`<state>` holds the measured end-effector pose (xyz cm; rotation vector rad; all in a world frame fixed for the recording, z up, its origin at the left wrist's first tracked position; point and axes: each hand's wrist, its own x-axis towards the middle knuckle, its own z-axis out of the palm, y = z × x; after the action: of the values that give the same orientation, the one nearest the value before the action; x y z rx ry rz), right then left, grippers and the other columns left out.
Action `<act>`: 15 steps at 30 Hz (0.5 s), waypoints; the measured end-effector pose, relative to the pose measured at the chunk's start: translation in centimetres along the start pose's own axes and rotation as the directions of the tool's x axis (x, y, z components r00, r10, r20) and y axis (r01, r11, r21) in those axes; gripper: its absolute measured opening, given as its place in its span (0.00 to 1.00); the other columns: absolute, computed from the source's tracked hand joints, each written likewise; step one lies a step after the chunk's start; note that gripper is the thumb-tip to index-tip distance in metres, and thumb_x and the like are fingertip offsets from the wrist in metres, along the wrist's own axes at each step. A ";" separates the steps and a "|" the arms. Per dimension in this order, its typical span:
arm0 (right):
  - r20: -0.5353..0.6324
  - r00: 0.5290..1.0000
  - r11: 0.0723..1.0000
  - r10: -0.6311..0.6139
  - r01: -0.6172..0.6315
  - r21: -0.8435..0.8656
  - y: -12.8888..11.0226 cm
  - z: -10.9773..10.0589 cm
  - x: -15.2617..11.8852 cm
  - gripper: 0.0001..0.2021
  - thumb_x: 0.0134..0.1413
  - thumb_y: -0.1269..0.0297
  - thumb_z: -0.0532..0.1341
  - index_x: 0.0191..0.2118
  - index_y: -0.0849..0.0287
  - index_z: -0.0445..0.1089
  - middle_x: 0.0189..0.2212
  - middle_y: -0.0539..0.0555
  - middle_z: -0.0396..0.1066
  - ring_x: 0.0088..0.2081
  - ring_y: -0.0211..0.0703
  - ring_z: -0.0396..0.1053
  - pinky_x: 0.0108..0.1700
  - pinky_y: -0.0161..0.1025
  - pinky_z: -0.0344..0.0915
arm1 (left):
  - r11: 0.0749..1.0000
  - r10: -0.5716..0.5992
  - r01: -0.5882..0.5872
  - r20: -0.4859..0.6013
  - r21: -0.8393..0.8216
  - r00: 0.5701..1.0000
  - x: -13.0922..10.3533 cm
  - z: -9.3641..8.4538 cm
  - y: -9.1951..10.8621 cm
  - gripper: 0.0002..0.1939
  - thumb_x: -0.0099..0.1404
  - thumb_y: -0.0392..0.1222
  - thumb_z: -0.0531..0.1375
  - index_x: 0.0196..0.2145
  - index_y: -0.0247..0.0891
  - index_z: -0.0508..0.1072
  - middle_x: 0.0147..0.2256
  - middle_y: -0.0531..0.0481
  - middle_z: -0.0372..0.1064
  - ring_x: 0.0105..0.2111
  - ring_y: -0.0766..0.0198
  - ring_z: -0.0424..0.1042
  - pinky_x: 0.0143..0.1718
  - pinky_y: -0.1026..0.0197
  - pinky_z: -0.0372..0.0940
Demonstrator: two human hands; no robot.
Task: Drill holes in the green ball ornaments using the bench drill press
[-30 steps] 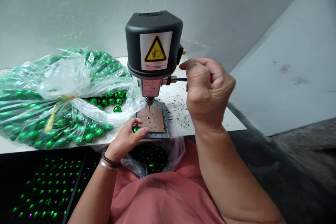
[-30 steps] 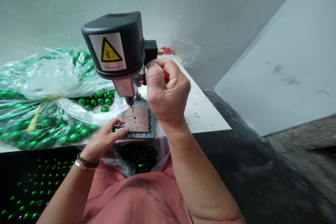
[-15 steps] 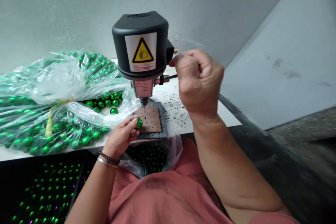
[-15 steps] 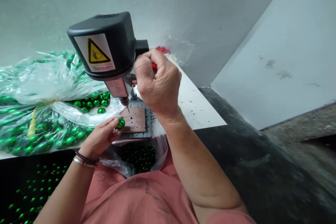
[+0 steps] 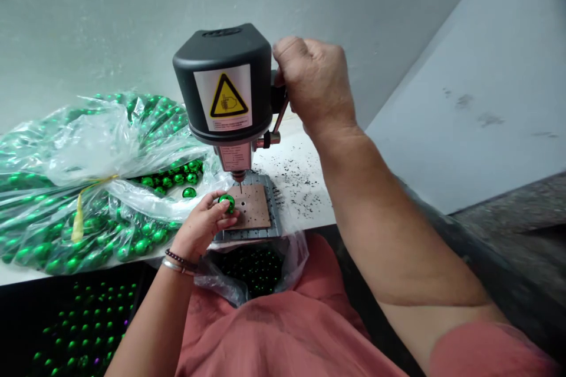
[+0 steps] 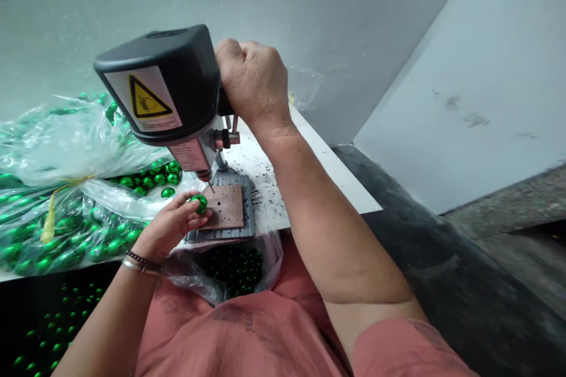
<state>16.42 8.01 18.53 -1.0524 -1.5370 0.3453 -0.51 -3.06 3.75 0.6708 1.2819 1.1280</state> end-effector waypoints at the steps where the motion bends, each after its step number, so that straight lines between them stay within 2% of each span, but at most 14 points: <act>1: -0.017 1.000 1.000 0.016 -0.016 0.014 0.0 0.1 0.0 0.16 0.52 0.63 0.48 0.17 0.62 0.60 0.16 0.48 0.58 0.21 0.29 0.49 0.24 0.32 0.45 | 0.996 0.047 -0.045 -0.024 0.077 0.999 0.2 0.1 0.0 0.19 0.51 0.39 0.63 0.42 0.36 0.67 0.30 0.53 0.68 0.29 0.68 0.70 0.33 0.64 0.66; 4: -0.040 0.999 0.998 0.038 -0.036 0.050 -0.1 0.1 -0.3 0.17 0.52 0.62 0.50 0.17 0.62 0.61 0.16 0.47 0.57 0.21 0.29 0.48 0.24 0.33 0.43 | 0.951 0.168 -0.156 -0.025 0.268 0.985 1.0 0.4 -0.4 0.21 0.49 0.44 0.63 0.41 0.34 0.71 0.31 0.51 0.70 0.31 0.66 0.69 0.33 0.64 0.64; 8: -0.052 0.998 0.997 0.043 -0.039 0.071 -0.2 0.1 -0.4 0.16 0.53 0.61 0.50 0.18 0.62 0.59 0.16 0.46 0.57 0.21 0.28 0.50 0.26 0.32 0.45 | 0.879 0.276 -0.250 -0.006 0.406 0.961 2.7 0.1 -1.6 0.21 0.50 0.46 0.62 0.41 0.35 0.72 0.35 0.49 0.73 0.37 0.62 0.70 0.40 0.61 0.64; 12: -0.053 0.998 0.996 0.038 -0.034 0.077 -0.2 0.0 -0.4 0.17 0.53 0.62 0.50 0.18 0.62 0.59 0.16 0.46 0.56 0.23 0.28 0.52 0.28 0.32 0.47 | 0.839 0.307 -0.279 0.016 0.467 0.952 4.0 -0.2 -2.7 0.20 0.51 0.45 0.61 0.42 0.37 0.72 0.35 0.49 0.74 0.36 0.62 0.71 0.40 0.61 0.64; 15: -0.058 0.997 0.996 0.042 -0.037 0.082 -0.2 -0.1 -0.4 0.17 0.54 0.61 0.50 0.17 0.62 0.59 0.16 0.45 0.55 0.23 0.28 0.53 0.28 0.32 0.48 | 0.815 0.311 -0.274 0.013 0.511 0.950 4.2 -0.1 -2.9 0.21 0.51 0.45 0.61 0.43 0.38 0.72 0.35 0.50 0.74 0.35 0.62 0.72 0.38 0.62 0.65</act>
<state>16.37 7.58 18.38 -1.0219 -1.4389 0.3968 -0.20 -0.29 -0.51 1.2701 1.5961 1.0651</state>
